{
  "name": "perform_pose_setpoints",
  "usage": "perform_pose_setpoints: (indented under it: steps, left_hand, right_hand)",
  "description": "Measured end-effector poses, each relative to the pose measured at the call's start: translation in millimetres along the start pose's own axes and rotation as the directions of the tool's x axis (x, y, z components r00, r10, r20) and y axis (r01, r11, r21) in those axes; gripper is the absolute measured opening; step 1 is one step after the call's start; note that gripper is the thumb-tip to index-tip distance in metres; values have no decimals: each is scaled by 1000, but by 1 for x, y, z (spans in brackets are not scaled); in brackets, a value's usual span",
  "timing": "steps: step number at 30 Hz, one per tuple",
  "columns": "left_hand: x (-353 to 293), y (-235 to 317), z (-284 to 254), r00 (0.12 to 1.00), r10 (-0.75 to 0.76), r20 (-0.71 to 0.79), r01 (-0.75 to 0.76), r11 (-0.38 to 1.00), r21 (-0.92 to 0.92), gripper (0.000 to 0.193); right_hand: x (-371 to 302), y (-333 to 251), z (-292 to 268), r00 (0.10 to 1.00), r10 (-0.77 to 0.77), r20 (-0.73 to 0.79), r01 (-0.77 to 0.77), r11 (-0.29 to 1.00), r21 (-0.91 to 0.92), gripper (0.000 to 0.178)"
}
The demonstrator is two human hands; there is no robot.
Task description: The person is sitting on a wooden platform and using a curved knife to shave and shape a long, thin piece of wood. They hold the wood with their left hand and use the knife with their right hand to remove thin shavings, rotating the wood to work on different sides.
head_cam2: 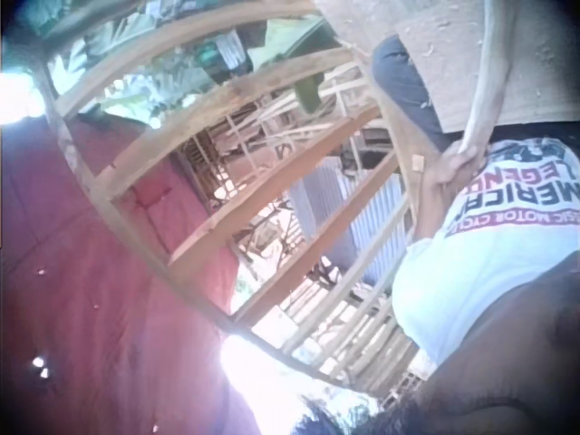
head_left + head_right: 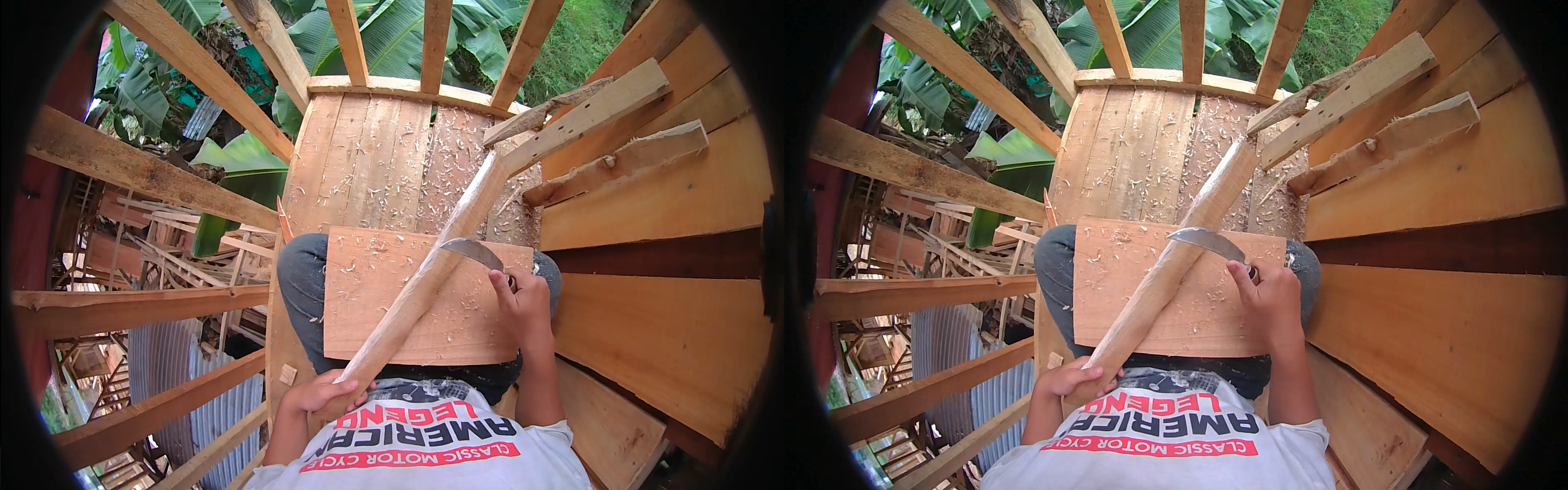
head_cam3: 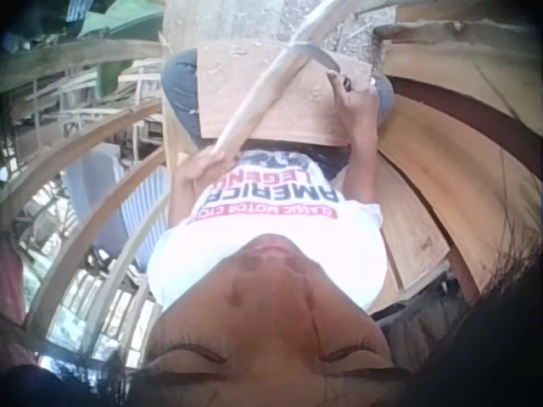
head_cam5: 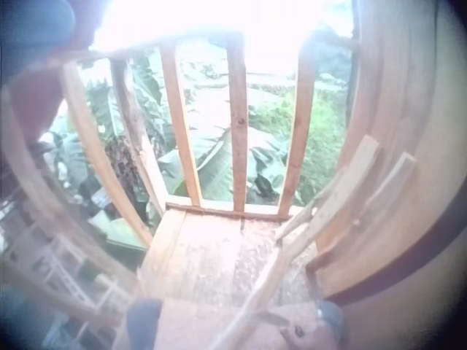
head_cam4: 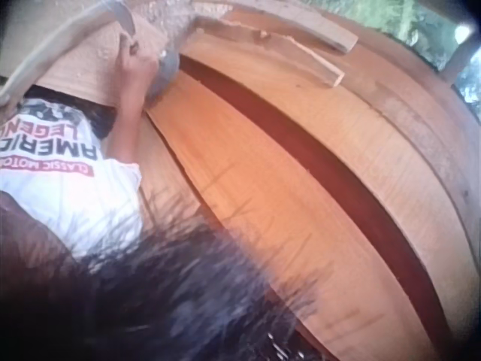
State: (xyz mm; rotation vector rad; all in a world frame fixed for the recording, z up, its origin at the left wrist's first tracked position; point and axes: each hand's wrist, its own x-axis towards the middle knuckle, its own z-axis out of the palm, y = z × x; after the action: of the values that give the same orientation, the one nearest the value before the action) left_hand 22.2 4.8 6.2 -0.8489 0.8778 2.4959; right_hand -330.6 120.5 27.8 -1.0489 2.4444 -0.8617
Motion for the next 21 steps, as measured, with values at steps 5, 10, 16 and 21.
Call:
perform_pose_setpoints:
  steps: [5,10,16,21]
  left_hand:
    - [3,3,-4,999,-20,-49,26,991,130,48]
    - [3,5,10,991,-90,-100,95,995,37,51]
    - [-2,1,6,988,-59,-140,87,975,204,49]
    - [3,12,9,993,-25,-119,56,964,261,48]
  right_hand:
    - [16,-17,16,990,-104,99,126,958,-257,58]
    - [45,-9,9,996,-91,-9,79,907,-414,62]
    - [76,20,-32,974,127,-185,-196,881,-430,62]
    - [18,-15,9,986,-108,129,150,909,-389,63]
